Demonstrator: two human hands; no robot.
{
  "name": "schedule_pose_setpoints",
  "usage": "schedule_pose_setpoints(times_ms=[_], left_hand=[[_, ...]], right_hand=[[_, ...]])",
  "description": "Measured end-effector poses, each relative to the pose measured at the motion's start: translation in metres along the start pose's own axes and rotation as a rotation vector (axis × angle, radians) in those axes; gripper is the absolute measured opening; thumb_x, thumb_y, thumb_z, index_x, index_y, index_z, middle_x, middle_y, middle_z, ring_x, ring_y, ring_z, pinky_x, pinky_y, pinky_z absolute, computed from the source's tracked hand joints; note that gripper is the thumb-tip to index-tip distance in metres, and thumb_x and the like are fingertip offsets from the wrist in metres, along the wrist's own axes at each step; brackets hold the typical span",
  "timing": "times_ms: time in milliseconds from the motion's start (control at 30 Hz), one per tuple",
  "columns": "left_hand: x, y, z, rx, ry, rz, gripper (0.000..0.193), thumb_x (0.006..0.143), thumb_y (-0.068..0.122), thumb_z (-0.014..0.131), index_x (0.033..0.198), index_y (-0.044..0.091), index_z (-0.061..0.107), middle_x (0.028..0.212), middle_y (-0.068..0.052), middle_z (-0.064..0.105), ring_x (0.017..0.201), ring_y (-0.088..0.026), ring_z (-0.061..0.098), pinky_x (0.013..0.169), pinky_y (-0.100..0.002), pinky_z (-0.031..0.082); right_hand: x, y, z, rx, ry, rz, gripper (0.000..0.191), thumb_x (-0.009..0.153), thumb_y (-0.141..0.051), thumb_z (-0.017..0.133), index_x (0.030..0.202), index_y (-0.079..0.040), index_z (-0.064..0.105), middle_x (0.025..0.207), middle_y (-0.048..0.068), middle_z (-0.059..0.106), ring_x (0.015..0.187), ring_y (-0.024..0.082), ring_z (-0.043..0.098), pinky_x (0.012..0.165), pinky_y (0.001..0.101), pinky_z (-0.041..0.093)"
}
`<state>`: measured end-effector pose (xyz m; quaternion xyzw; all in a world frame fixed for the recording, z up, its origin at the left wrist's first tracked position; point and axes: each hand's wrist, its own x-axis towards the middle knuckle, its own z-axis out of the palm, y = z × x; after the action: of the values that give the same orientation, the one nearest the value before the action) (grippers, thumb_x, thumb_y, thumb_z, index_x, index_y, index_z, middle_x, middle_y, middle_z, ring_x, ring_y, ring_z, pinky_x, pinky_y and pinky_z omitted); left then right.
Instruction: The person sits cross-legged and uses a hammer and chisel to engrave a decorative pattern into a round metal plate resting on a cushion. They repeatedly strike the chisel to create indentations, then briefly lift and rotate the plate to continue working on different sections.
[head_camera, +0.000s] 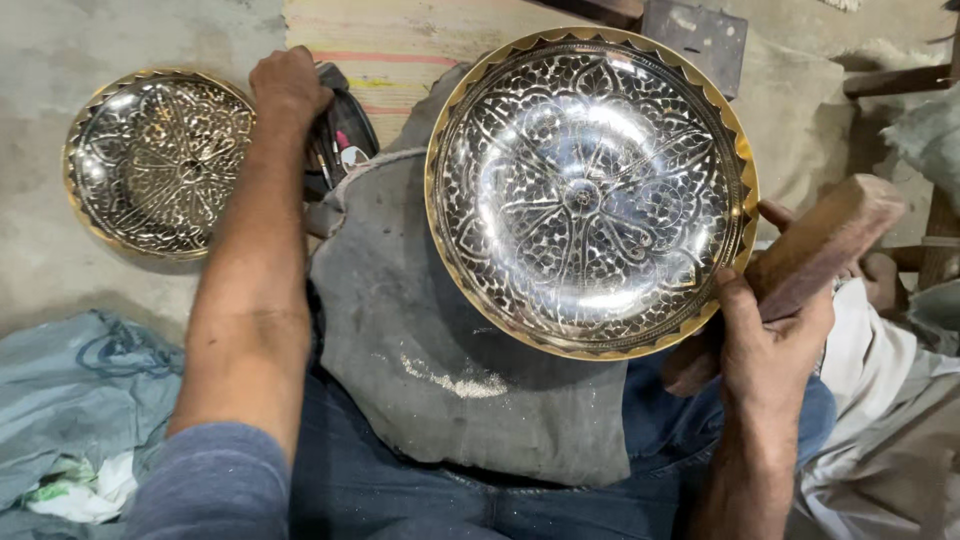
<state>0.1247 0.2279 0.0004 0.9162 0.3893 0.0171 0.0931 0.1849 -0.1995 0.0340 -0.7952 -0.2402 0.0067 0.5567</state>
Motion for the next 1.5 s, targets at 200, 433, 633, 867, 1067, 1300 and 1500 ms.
schedule_pose_setpoints(times_ms=[200, 433, 633, 867, 1067, 1300, 1500], left_hand=[[-0.001, -0.005, 0.0, -0.056, -0.077, -0.009, 0.063, 0.068, 0.027, 0.093, 0.125, 0.017, 0.07, 0.119, -0.018, 0.07, 0.109, -0.037, 0.065, 0.092, -0.05, 0.054], [-0.003, -0.009, 0.006, -0.322, 0.062, -0.172, 0.026, 0.094, 0.031, 0.08, 0.118, 0.021, 0.078, 0.108, -0.01, 0.078, 0.1, -0.028, 0.074, 0.093, -0.046, 0.057], [-0.015, 0.0, 0.002, -0.28, 0.13, -0.057, 0.044, 0.081, 0.039, 0.091, 0.115, 0.015, 0.077, 0.104, -0.012, 0.077, 0.092, -0.029, 0.074, 0.083, -0.048, 0.057], [-0.013, 0.009, 0.007, -0.149, 0.216, -0.054, 0.05, 0.071, 0.032, 0.097, 0.101, 0.001, 0.074, 0.096, -0.022, 0.073, 0.089, -0.035, 0.072, 0.077, -0.047, 0.059], [-0.023, -0.003, 0.0, -0.421, 0.478, 0.024, 0.051, 0.077, 0.036, 0.099, 0.104, 0.002, 0.071, 0.091, -0.016, 0.076, 0.08, -0.03, 0.075, 0.07, -0.045, 0.058], [-0.169, -0.023, -0.046, -0.402, 0.274, -0.074, 0.057, 0.085, 0.042, 0.094, 0.101, 0.0, 0.059, 0.071, -0.017, 0.061, 0.063, -0.034, 0.061, 0.062, -0.044, 0.05], [-0.25, 0.031, 0.004, -0.394, 0.133, 0.166, 0.055, 0.08, 0.044, 0.084, 0.107, 0.004, 0.058, 0.09, -0.012, 0.072, 0.075, -0.028, 0.072, 0.062, -0.042, 0.057]], right_hand=[[-0.001, 0.004, 0.001, 0.037, 0.071, -0.005, 0.053, 0.094, 0.0, 0.063, 0.146, 0.004, 0.053, 0.096, 0.0, 0.056, 0.086, 0.009, 0.055, 0.084, 0.0218, 0.046], [-0.007, 0.024, -0.004, 0.066, 0.055, -0.077, 0.051, 0.097, -0.003, 0.064, 0.146, 0.007, 0.053, 0.098, 0.002, 0.054, 0.089, 0.008, 0.054, 0.088, 0.0218, 0.047], [-0.009, 0.028, -0.003, 0.102, 0.072, -0.105, 0.05, 0.102, -0.005, 0.067, 0.148, 0.008, 0.051, 0.096, 0.002, 0.058, 0.09, 0.009, 0.057, 0.092, 0.0227, 0.049], [-0.009, 0.026, 0.002, 0.151, 0.082, -0.069, 0.051, 0.104, -0.004, 0.068, 0.151, 0.007, 0.052, 0.094, 0.002, 0.059, 0.087, 0.008, 0.057, 0.088, 0.0214, 0.047], [-0.004, 0.018, 0.01, 0.131, 0.073, -0.089, 0.052, 0.101, -0.005, 0.066, 0.148, 0.008, 0.049, 0.119, 0.006, 0.062, 0.108, 0.011, 0.06, 0.102, 0.025, 0.049], [0.006, 0.006, 0.018, 0.126, 0.027, -0.043, 0.054, 0.101, -0.006, 0.064, 0.151, 0.009, 0.049, 0.136, 0.012, 0.065, 0.121, 0.016, 0.065, 0.113, 0.0311, 0.052], [0.023, 0.026, 0.043, 0.167, 0.19, -0.08, 0.051, 0.095, -0.001, 0.062, 0.145, 0.006, 0.053, 0.12, 0.012, 0.065, 0.099, 0.017, 0.063, 0.091, 0.033, 0.053]])
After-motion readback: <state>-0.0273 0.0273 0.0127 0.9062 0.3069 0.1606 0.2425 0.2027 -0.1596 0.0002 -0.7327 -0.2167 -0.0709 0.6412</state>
